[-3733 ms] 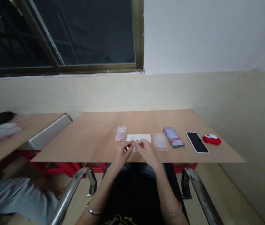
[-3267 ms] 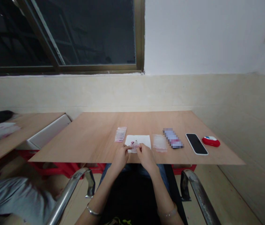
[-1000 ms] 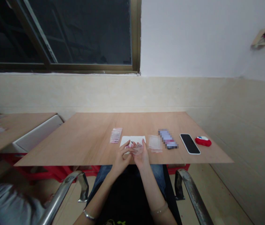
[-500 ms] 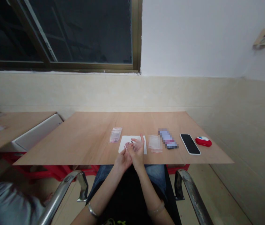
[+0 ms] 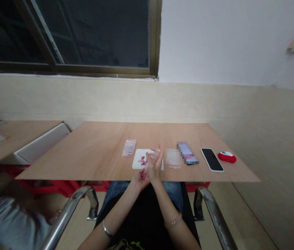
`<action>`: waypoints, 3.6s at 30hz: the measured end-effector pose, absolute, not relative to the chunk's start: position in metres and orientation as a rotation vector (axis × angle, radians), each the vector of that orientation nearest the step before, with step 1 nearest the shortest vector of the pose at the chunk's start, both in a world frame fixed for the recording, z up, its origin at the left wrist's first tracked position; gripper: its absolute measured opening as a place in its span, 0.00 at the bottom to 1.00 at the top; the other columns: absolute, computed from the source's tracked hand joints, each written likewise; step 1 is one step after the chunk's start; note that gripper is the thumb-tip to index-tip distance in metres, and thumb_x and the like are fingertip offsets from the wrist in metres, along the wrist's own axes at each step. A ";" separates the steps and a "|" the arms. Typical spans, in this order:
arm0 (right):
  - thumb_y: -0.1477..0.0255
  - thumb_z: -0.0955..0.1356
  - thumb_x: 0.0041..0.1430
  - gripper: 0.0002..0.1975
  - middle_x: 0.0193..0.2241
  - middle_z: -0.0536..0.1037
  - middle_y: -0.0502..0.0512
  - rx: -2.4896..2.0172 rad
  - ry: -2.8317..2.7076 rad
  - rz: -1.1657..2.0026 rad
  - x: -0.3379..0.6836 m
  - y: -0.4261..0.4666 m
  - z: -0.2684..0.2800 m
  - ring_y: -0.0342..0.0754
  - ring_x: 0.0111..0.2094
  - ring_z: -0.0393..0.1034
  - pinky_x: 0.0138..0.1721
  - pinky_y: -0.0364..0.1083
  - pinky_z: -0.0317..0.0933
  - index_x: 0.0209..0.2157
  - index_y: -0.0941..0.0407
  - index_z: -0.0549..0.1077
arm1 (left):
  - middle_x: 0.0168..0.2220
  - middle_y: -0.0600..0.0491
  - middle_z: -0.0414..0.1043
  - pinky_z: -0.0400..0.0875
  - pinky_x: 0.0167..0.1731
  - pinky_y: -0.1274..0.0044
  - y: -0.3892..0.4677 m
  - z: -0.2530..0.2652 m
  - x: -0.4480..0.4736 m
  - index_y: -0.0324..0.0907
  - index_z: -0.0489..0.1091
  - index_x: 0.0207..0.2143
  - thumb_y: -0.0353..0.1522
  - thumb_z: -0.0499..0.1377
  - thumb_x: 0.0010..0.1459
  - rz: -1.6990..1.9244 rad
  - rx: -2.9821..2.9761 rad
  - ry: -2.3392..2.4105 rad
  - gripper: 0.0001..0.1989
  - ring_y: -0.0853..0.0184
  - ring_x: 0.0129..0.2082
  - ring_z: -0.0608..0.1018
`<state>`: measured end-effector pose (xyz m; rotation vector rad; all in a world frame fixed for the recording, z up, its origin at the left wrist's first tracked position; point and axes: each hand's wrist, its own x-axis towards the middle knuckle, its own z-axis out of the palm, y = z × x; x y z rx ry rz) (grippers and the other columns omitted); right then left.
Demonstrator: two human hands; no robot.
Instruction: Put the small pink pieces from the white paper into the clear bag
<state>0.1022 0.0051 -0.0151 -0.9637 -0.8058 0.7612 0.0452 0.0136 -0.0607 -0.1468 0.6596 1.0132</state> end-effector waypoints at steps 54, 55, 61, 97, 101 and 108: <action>0.64 0.51 0.62 0.30 0.60 0.53 0.68 -2.167 -1.585 0.074 0.204 0.063 -0.088 0.54 0.62 0.43 0.59 0.52 0.35 0.59 0.68 0.52 | 0.48 0.37 0.63 0.73 0.30 0.74 0.034 -0.054 -0.001 0.36 0.58 0.50 0.27 0.47 0.56 1.188 -0.127 0.977 0.17 0.60 0.43 0.74; 0.64 0.50 0.62 0.30 0.60 0.53 0.68 -2.162 -1.577 0.063 0.204 0.062 -0.087 0.54 0.62 0.42 0.59 0.52 0.35 0.60 0.68 0.52 | 0.49 0.37 0.63 0.74 0.31 0.74 0.035 -0.054 -0.001 0.36 0.58 0.51 0.28 0.47 0.56 1.185 -0.121 0.979 0.18 0.60 0.44 0.74; 0.66 0.49 0.63 0.29 0.60 0.53 0.68 -2.128 -1.563 0.024 0.204 0.062 -0.087 0.53 0.62 0.42 0.59 0.51 0.35 0.59 0.70 0.52 | 0.50 0.35 0.62 0.73 0.32 0.73 0.037 -0.056 -0.006 0.36 0.57 0.50 0.29 0.47 0.57 1.140 -0.070 0.989 0.17 0.58 0.44 0.74; 0.69 0.69 0.52 0.07 0.33 0.70 0.55 -1.373 -2.041 0.181 0.104 0.025 -0.098 0.52 0.40 0.61 0.45 0.51 0.55 0.35 0.49 0.77 | 0.37 0.46 0.75 0.66 0.41 0.72 0.098 -0.100 -0.042 0.37 0.72 0.40 0.30 0.56 0.52 1.017 2.053 1.593 0.13 0.64 0.37 0.75; 0.69 0.70 0.52 0.08 0.34 0.69 0.55 -1.389 -2.051 0.173 0.102 0.023 -0.094 0.52 0.41 0.60 0.46 0.52 0.54 0.36 0.49 0.77 | 0.37 0.46 0.75 0.67 0.41 0.71 0.094 -0.105 -0.034 0.37 0.72 0.38 0.33 0.56 0.52 1.072 1.974 1.464 0.13 0.64 0.37 0.75; 0.70 0.69 0.52 0.04 0.33 0.70 0.55 -1.380 -2.042 0.205 0.088 0.023 -0.093 0.52 0.40 0.61 0.45 0.51 0.54 0.31 0.51 0.77 | 0.39 0.46 0.75 0.67 0.42 0.71 0.087 -0.095 -0.042 0.38 0.72 0.40 0.32 0.52 0.55 1.143 2.000 1.579 0.13 0.63 0.39 0.75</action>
